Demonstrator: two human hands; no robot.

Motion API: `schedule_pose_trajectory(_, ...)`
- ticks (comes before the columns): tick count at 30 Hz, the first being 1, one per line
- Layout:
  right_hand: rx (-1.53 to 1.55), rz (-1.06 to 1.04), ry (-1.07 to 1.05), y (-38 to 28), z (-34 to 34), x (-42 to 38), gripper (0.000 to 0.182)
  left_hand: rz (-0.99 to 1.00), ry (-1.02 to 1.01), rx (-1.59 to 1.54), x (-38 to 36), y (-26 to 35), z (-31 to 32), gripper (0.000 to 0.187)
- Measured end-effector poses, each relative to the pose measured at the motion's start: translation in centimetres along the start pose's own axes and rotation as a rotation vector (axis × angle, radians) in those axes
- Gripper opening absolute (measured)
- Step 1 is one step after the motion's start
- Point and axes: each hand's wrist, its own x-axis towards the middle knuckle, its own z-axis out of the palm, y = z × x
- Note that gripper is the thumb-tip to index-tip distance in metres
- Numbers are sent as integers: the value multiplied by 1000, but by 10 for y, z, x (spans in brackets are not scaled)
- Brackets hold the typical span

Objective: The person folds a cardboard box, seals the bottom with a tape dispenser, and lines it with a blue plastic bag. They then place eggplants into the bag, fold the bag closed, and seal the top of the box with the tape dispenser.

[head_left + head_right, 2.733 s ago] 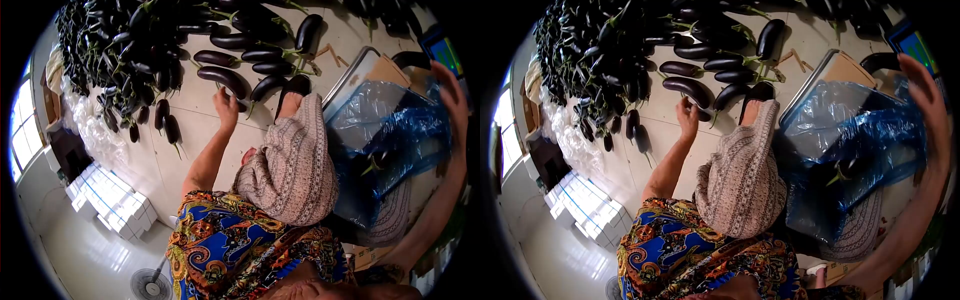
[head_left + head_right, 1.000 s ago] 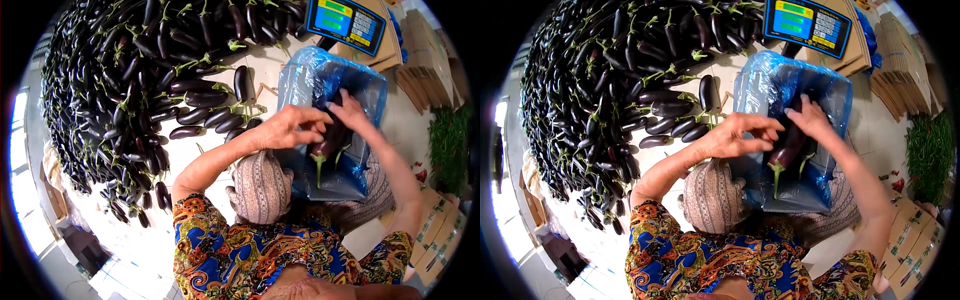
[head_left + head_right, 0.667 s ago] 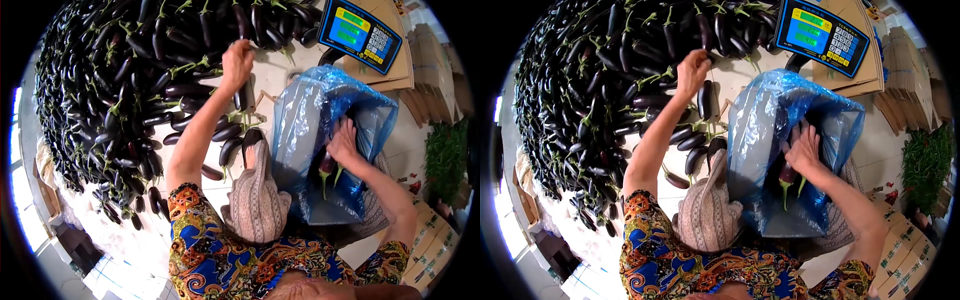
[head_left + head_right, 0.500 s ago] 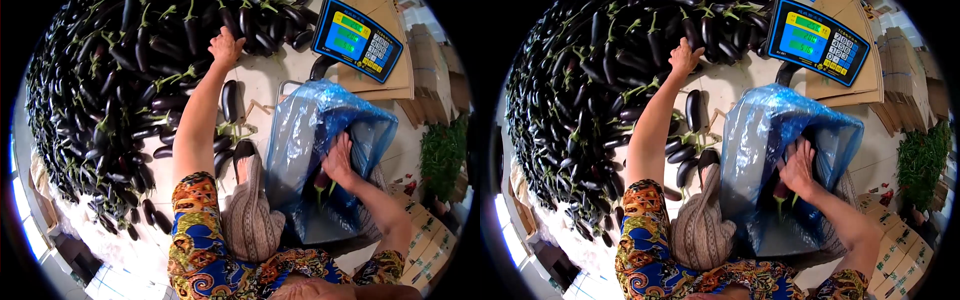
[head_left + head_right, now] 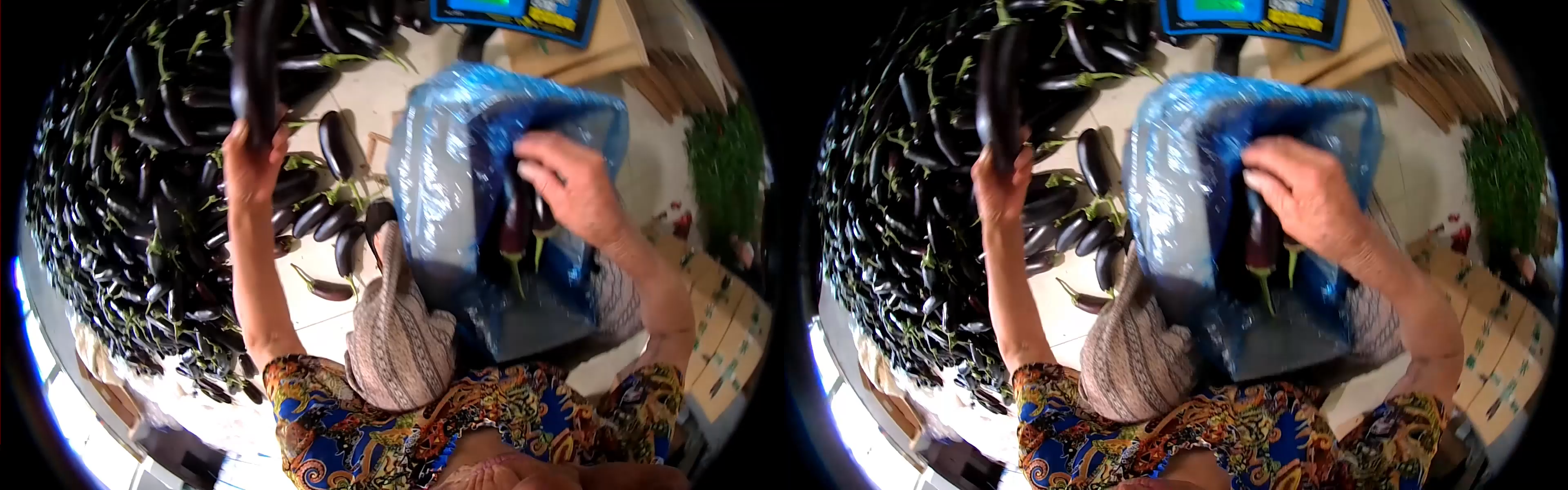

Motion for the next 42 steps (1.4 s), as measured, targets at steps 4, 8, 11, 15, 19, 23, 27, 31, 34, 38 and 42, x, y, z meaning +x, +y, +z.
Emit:
schedule_pose_trajectory(4, -439, -406, 224, -58, -52, 0, 66, -27, -238, 553, -70, 21, 60, 80)
schedule_pose_trajectory(8, -488, -559, -42, -80, -45, -24, 86, -184, -721, 664, -69, -3, 139, 82)
schedule_pose_trajectory(11, -113, -182, -229, -80, -46, -56, 66, -416, -666, 680, -62, -21, 175, 84)
schedule_pose_trajectory(15, 490, 591, -432, -64, -67, -86, 59, 274, -572, 1210, -41, -66, 164, 67)
schedule_pose_trajectory(19, 440, 729, -333, -51, -46, -87, 54, 653, -334, 1561, -15, -101, 148, 45)
schedule_pose_trajectory(23, 339, 642, -276, -15, 14, -68, 64, 599, -200, 1507, -1, -106, 137, 12)
schedule_pose_trajectory(27, -27, 496, -152, 6, 90, -50, 80, 449, 58, 1466, 0, -98, 115, 12)
schedule_pose_trajectory(31, -177, 332, -226, -4, 95, -57, 88, 444, 93, 1378, -12, -95, 114, 13)
schedule_pose_trajectory(34, -151, 280, -386, -10, 79, -69, 94, 392, 67, 1390, -16, -100, 114, 15)
schedule_pose_trajectory(38, -251, 291, -472, -12, 82, -60, 104, 338, 48, 1314, -13, -112, 104, 15)
schedule_pose_trajectory(42, -224, 472, -766, -20, 66, -37, 102, 359, -15, 1331, -19, -113, 106, 16)
